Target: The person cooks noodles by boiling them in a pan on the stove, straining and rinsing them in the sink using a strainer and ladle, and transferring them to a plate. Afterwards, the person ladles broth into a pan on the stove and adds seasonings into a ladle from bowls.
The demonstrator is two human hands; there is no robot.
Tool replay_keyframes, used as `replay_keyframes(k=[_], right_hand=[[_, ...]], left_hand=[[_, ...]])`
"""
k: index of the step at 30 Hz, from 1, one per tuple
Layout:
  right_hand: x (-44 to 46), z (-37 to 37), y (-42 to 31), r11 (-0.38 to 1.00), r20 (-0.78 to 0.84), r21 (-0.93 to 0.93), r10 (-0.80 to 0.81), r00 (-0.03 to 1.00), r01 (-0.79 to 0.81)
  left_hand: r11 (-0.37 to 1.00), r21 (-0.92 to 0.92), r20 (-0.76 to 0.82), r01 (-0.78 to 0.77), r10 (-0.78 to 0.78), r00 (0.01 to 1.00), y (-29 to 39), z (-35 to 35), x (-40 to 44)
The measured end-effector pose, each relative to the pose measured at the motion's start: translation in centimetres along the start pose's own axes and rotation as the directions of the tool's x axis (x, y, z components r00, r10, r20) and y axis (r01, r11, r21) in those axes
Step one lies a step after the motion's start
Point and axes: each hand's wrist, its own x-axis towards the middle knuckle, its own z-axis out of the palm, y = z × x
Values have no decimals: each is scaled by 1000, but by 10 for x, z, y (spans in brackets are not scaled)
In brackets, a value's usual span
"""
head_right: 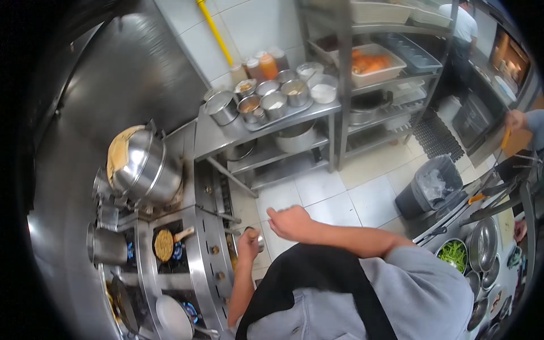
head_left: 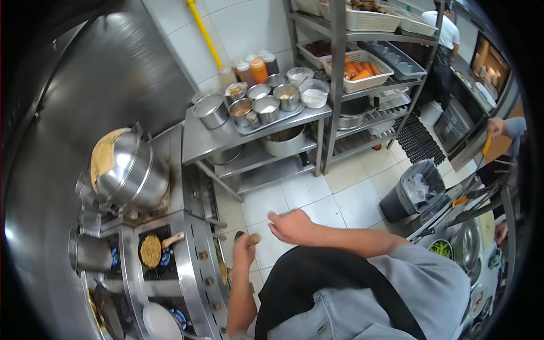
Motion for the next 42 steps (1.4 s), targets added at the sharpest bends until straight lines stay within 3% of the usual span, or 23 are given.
replay_keyframes(k=[1, 3, 6, 8, 9, 10, 11, 12, 13, 14, 15, 16, 17, 18, 19, 20, 22, 26, 28, 29, 31, 37, 42], right_hand=[[-7, -18, 11, 999, 89, 3, 35, 995, -35], [-19, -46, 39, 988, 170, 13, 148, 974, -152], [-12, -78, 87, 935, 180, 33, 343, 922, -354], [28, -79, 141, 929, 51, -73, 368, 928, -364], [58, -80, 178, 956, -87, 64, 290, 953, -285], [99, -82, 214, 929, -59, -47, 365, 929, -368], [141, -96, 241, 922, -87, -27, 382, 920, -386], [178, -98, 273, 934, -222, -117, 308, 925, -338], [215, -99, 310, 900, -163, -267, 309, 937, -344], [245, -90, 347, 899, -219, -325, 232, 948, -295], [270, -90, 376, 879, -83, -421, 207, 975, -223], [289, -86, 400, 876, -67, -429, 209, 976, -218], [304, -80, 420, 836, 87, -504, 300, 950, -217], [313, -73, 434, 794, 229, -572, 396, 889, -206], [317, -68, 440, 763, 267, -606, 461, 846, -225], [319, -65, 442, 764, 285, -603, 473, 834, -227], [322, -70, 439, 777, 309, -557, 522, 795, -294], [313, -63, 453, 783, 290, -521, 536, 793, -339], [311, -69, 449, 759, 276, -650, 291, 916, -45], [309, -70, 449, 769, 290, -639, 289, 912, -40], [306, -72, 450, 764, 198, -643, 104, 975, 49], [305, -69, 459, 871, 222, -485, 214, 951, -83], [302, -98, 464, 868, 170, -477, 245, 954, -138]], left_hand=[[972, -129, 26, 198, -196, 980, -17, -1, 13], [946, -170, -138, 275, -300, 944, 28, -32, 42], [962, -132, -194, 240, -263, 945, -17, -53, 94], [946, -196, -254, 259, -304, 918, -14, -78, 127], [934, -257, -299, 250, -323, 898, -19, -87, 145], [895, -416, -316, 164, -312, 896, -15, -98, 162], [825, -560, -335, 74, -307, 891, -7, -111, 179], [748, -664, -343, 4, -309, 887, 3, -123, 197], [655, -753, -350, -67, -312, 883, 14, -137, 213], [663, -745, -370, -69, -325, 870, 22, -151, 228], [670, -739, -392, -72, -341, 854, 29, -163, 243], [639, -755, -396, -149, -263, 880, 26, -178, 256], [532, -826, -364, -187, -250, 897, 29, -192, 266], [540, -801, -395, -261, -149, 906, 40, -202, 277], [544, -765, -392, -346, 33, 919, 40, -217, 288], [546, -773, -374, -323, 19, 927, 48, -226, 297], [415, -773, -463, -479, 146, 874, 67, -240, 318], [428, -760, -507, -489, 79, 858, 85, -254, 346], [366, -770, -529, -523, 92, 843, 95, -248, 357], [361, -766, -542, -533, 85, 836, 100, -243, 362], [364, -763, -546, -534, 81, 834, 114, -229, 371], [364, -745, -571, -559, 85, 816, 162, -186, 402], [320, -752, -579, -576, 96, 810, 196, -149, 431]])
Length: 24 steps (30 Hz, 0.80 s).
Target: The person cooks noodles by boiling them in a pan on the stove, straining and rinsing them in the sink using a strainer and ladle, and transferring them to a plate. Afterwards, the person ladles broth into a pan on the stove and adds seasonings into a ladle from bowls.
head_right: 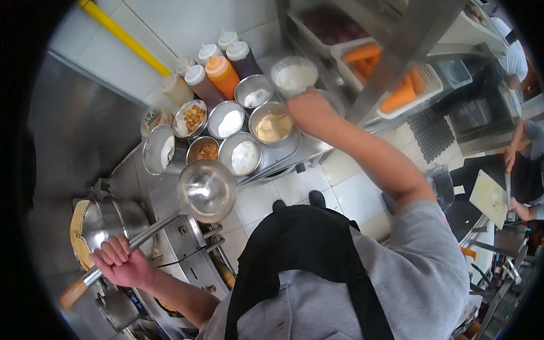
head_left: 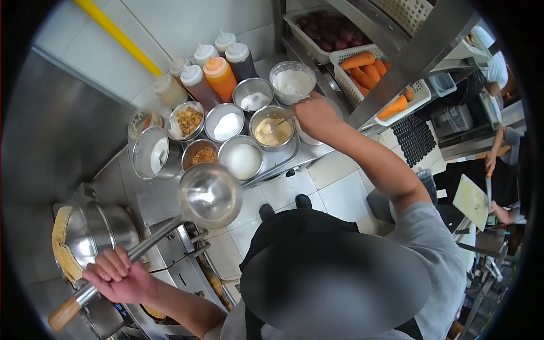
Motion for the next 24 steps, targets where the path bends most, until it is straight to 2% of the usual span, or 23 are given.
replay_keyframes(k=[2, 4, 5, 8, 11, 13, 14, 16, 18, 20, 24], right_hand=[[-2, -6, 7, 1000, -60, 27, -5, 998, 7], [-3, -11, 11, 997, -139, 47, 71, 988, -65], [-3, -17, 11, 998, -145, 45, 60, 988, -54], [0, -55, 0, 997, -140, 54, 56, 989, -49], [2, -84, -28, 998, -40, 59, 2, 999, 0], [7, -88, -45, 978, -298, 76, -166, 940, 197], [16, -84, -49, 976, -297, 75, -175, 939, 205], [42, -65, -53, 981, -406, 16, -168, 898, 191], [71, -40, -55, 978, -407, 10, -186, 895, 207], [97, -11, -59, 976, -291, -5, -209, 934, 217], [127, 27, -68, 975, -209, -66, -220, 953, 210]], left_hand=[[988, -126, 67, 90, -82, 994, -16, 9, 1], [987, -139, 63, 82, -74, 995, -36, 21, 0], [981, -163, 30, 105, -101, 994, -43, 27, -1], [980, -162, -50, 112, -122, 991, -64, 43, -3], [988, -121, -108, 97, -110, 988, -80, 51, -5], [993, -85, -134, 80, -91, 987, -84, 53, -5], [994, -83, -143, 76, -87, 986, -82, 51, -5], [995, -88, -186, 52, -68, 980, -77, 45, -5], [997, -57, -227, 49, -61, 972, -69, 32, -7], [998, -23, -263, 50, -54, 963, -59, 18, -8], [999, 21, -340, 26, -18, 940, -43, -7, -10]])
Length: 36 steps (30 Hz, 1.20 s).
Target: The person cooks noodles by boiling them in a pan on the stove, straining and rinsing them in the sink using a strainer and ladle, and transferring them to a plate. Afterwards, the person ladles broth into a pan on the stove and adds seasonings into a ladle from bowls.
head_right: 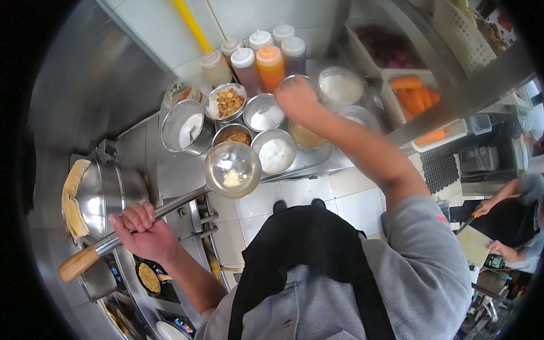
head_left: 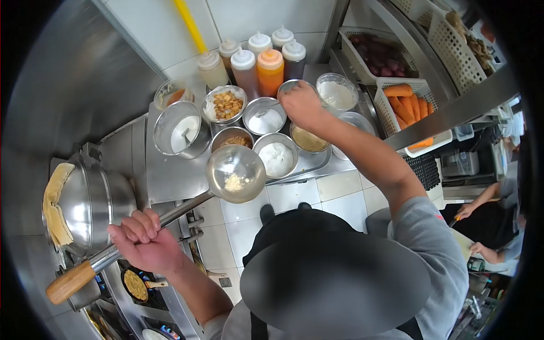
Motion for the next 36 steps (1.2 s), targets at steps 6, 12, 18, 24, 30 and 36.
replay_keyframes(k=[6, 12, 18, 24, 30, 36], right_hand=[[1, 6, -13, 999, 308, 45, 6, 951, -21], [-8, -5, -6, 952, 292, 179, 191, 937, -249], [-18, -29, 8, 897, 258, 237, 312, 914, -373], [-27, -50, 15, 882, 255, 252, 338, 906, -399], [-43, -31, 19, 848, 238, 323, 357, 903, -420], [-45, -24, 20, 833, 322, 309, 361, 875, -458]], left_hand=[[998, 32, 0, -47, 47, 999, 9, -17, 8], [1000, -8, 42, -29, 29, 999, 0, -10, 18], [1000, 3, 78, -22, 22, 997, -21, 10, 23], [1000, 14, 90, -4, 3, 996, -33, 26, 22], [999, 13, 103, -39, 38, 994, -36, 32, 17], [999, 32, 64, -40, 38, 997, -30, 32, 13]])
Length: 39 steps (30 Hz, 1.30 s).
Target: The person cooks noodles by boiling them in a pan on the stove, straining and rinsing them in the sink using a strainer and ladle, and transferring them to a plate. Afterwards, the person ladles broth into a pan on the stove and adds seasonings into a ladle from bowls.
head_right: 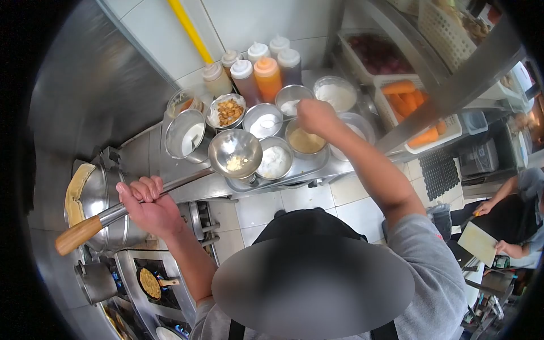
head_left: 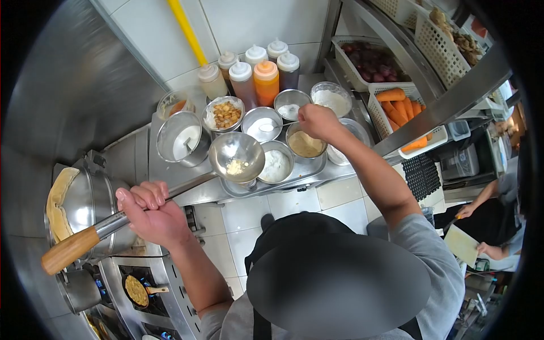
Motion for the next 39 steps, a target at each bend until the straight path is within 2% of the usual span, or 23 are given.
replay_keyframes(k=[15, 17, 22, 30, 32, 33, 34, 36, 38, 39], right_hand=[[-2, -8, -4, 1000, 22, 2, -12, 1000, 12], [-4, -12, -8, 1000, 10, 10, -4, 1000, 3], [-1, -2, -2, 1000, 2, -12, 4, 1000, -4], [-22, -33, -38, 1000, -12, 23, -15, 1000, 15], [-33, -32, -57, 993, -158, 39, -105, 982, 113], [-38, -25, -63, 961, -235, -89, -276, 932, 262], [-42, -23, -69, 962, -232, -89, -272, 934, 259], [-47, -28, -82, 877, -343, -207, -481, 807, 434], [-54, -41, -85, 895, -346, -235, -442, 828, 380], [-57, -46, -80, 914, -303, -272, -379, 874, 302]], left_hand=[[1000, 1, 3, -10, 10, 1000, 3, -3, -1], [999, 32, -45, -11, 12, 999, 3, -1, 0], [1000, -6, -44, -1, 1, 999, 2, -5, 0], [1000, 5, -68, 11, -10, 998, 4, -8, 1], [1000, -5, -97, 7, -8, 995, 3, -10, 2], [1000, -4, -98, 10, -11, 995, 3, -10, 2], [1000, 0, -97, 7, -7, 995, 3, -11, 3], [1000, 1, -98, 8, -8, 995, 3, -12, 3], [1000, -4, -103, 24, -24, 994, 6, -16, 3], [999, -4, -109, 33, -33, 993, 8, -20, 3]])
